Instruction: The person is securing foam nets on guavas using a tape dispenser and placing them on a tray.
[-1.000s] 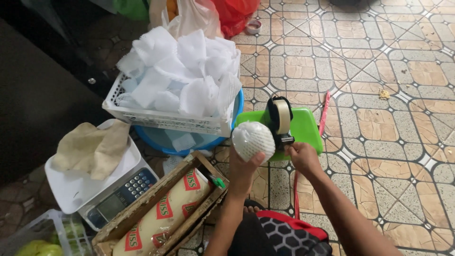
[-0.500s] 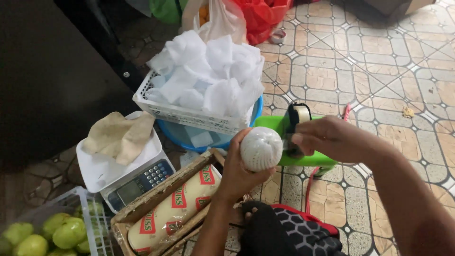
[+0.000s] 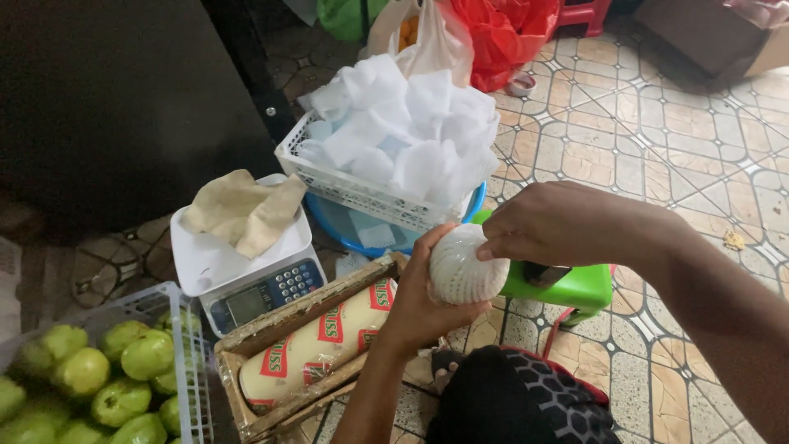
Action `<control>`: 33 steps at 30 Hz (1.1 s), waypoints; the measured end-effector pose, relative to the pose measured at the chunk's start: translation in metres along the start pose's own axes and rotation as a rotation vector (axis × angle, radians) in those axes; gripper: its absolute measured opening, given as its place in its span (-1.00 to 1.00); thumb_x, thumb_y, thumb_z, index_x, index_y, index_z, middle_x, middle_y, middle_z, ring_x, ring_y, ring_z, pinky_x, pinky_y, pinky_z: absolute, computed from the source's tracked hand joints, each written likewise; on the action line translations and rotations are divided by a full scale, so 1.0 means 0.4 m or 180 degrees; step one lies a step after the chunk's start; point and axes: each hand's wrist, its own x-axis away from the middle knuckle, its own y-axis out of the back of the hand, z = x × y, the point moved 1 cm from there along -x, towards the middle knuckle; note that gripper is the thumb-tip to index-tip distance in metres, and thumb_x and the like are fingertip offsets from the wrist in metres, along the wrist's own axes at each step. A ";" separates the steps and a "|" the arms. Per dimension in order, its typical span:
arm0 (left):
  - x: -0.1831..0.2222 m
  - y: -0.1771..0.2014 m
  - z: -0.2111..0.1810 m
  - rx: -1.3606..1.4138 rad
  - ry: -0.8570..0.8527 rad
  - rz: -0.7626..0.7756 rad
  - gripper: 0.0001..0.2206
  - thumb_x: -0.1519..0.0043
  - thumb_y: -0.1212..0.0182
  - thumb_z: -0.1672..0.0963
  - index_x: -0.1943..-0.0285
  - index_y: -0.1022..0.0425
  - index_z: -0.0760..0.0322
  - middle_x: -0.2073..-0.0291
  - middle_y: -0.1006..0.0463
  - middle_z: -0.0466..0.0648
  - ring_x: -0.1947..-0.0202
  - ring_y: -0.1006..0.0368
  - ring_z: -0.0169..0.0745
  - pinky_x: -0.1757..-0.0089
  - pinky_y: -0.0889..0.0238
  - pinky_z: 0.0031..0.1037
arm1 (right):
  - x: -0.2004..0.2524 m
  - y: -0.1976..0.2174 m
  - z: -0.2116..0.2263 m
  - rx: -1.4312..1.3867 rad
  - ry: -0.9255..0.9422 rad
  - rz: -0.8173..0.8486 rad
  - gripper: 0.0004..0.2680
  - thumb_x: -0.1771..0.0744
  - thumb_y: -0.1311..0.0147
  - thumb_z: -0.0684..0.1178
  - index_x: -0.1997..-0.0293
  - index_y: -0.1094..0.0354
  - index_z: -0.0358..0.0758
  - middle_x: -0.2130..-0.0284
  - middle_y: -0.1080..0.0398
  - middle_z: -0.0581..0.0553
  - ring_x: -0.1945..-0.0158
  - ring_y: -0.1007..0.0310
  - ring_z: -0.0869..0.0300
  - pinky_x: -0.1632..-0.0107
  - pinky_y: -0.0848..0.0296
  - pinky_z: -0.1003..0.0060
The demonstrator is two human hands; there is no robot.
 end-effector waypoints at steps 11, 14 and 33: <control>0.056 0.031 -0.006 0.0134 0.0085 -0.0137 -0.16 0.15 -0.48 0.05 -0.39 -0.19 0.03 -0.30 -0.24 -0.05 -0.23 -0.28 -0.07 0.05 -0.43 -0.31 | 0.000 0.046 0.090 0.0510 -0.0149 0.0105 -0.58 -0.36 0.08 0.46 0.46 -0.30 -0.06 0.55 -0.38 0.08 0.45 -0.30 0.19 0.29 -0.24 0.23; 0.060 0.031 0.037 0.0444 -0.0359 -0.0223 -0.10 0.20 -0.58 0.10 -0.40 -0.22 0.19 -0.16 -0.36 0.05 -0.17 -0.34 -0.04 -0.07 -0.31 -0.18 | -0.004 0.043 0.088 0.0336 -0.0139 -0.0018 -0.56 -0.32 0.03 0.48 0.45 -0.41 -0.11 0.58 -0.41 -0.06 0.45 -0.41 0.08 0.27 -0.34 0.17; 0.055 -0.001 0.045 0.0553 -0.0446 -0.0094 -0.19 0.15 -0.50 0.09 -0.37 -0.22 0.10 -0.22 -0.36 -0.02 -0.18 -0.36 -0.09 0.01 -0.37 -0.32 | 0.002 0.066 0.108 0.0454 -0.0455 0.0285 -0.45 -0.18 -0.03 0.64 0.09 -0.41 -0.02 0.18 -0.51 0.02 0.14 -0.49 0.11 0.15 -0.36 0.21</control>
